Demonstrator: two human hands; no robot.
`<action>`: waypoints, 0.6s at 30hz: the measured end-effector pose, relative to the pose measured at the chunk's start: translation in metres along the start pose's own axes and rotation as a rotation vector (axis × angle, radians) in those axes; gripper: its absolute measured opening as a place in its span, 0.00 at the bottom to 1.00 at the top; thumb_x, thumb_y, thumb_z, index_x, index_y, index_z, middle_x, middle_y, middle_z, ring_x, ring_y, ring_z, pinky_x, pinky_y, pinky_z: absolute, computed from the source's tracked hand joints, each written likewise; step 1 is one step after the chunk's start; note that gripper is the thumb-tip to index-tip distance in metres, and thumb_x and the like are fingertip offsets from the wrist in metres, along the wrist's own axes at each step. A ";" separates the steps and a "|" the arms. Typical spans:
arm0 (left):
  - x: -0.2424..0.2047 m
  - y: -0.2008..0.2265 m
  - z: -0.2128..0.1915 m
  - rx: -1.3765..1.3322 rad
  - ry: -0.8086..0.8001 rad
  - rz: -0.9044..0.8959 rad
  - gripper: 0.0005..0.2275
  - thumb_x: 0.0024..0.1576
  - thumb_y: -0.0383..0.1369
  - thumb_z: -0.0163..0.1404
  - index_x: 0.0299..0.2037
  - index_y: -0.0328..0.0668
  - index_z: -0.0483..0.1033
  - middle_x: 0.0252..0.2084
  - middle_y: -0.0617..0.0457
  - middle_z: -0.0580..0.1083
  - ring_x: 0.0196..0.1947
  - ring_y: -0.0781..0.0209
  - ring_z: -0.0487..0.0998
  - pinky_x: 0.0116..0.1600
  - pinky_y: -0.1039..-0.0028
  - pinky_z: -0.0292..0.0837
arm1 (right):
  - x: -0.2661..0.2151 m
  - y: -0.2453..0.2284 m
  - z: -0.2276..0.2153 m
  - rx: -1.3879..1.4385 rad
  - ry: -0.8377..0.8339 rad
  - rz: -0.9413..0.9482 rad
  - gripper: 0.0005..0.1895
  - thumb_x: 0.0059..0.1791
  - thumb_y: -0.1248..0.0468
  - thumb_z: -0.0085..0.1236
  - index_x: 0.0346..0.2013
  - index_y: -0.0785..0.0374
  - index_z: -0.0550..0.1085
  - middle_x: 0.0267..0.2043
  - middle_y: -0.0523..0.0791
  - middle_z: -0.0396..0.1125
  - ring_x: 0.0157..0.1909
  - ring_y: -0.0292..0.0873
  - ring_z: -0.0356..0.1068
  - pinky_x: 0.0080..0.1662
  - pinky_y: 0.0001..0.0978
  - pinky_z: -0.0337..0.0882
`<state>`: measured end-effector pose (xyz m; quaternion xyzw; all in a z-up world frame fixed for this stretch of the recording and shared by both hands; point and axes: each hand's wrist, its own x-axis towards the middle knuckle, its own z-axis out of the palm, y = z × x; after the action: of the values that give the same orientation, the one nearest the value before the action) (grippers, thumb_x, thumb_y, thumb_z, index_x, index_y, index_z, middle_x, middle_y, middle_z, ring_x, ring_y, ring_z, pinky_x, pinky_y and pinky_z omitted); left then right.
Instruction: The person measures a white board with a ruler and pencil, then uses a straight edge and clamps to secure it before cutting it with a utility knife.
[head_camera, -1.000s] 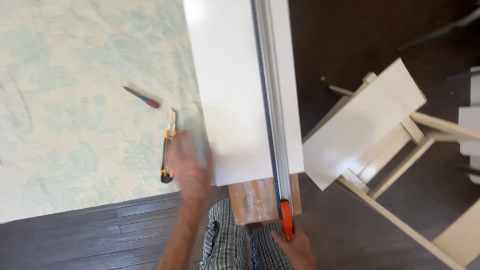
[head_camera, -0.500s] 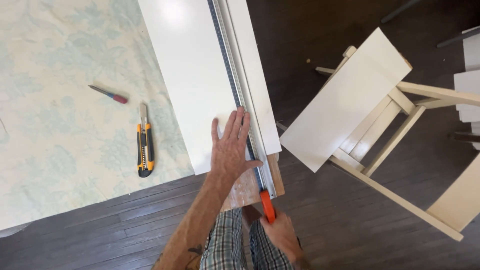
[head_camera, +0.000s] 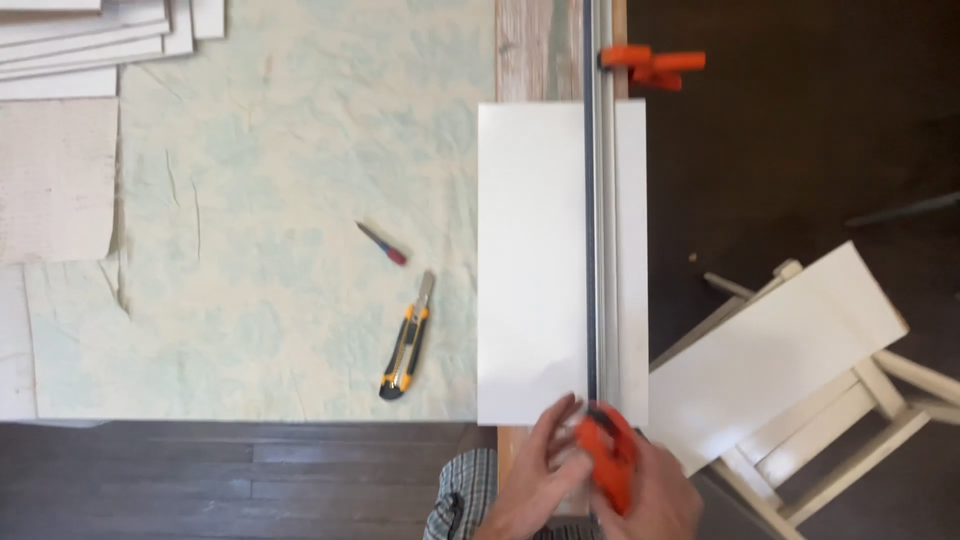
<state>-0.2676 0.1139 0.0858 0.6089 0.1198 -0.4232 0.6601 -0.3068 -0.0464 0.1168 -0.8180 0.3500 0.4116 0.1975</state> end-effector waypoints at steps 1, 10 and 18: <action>0.002 -0.001 -0.006 -0.222 0.038 -0.019 0.38 0.48 0.47 0.58 0.70 0.45 0.61 0.50 0.53 0.62 0.44 0.60 0.66 0.45 0.68 0.63 | -0.002 -0.026 -0.011 0.079 -0.028 -0.295 0.52 0.36 0.51 0.69 0.72 0.27 0.55 0.64 0.34 0.66 0.68 0.44 0.63 0.64 0.43 0.63; 0.150 0.115 -0.277 0.091 0.769 0.130 0.17 0.49 0.36 0.64 0.47 0.42 0.79 0.39 0.51 0.82 0.39 0.66 0.82 0.30 0.73 0.68 | 0.226 -0.163 -0.239 0.084 0.581 -0.834 0.45 0.41 0.57 0.67 0.70 0.63 0.61 0.73 0.53 0.55 0.73 0.55 0.55 0.68 0.52 0.54; 0.232 0.219 -0.382 0.338 0.809 -0.003 0.15 0.50 0.39 0.66 0.43 0.40 0.85 0.35 0.57 0.78 0.35 0.70 0.70 0.39 0.77 0.66 | 0.356 -0.274 -0.346 -0.625 0.037 -0.484 0.48 0.41 0.46 0.71 0.72 0.48 0.60 0.69 0.45 0.63 0.70 0.50 0.61 0.70 0.55 0.56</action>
<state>0.1653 0.3423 -0.0049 0.8251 0.2985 -0.1652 0.4505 0.2278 -0.2181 0.0393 -0.9049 0.0085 0.4249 0.0239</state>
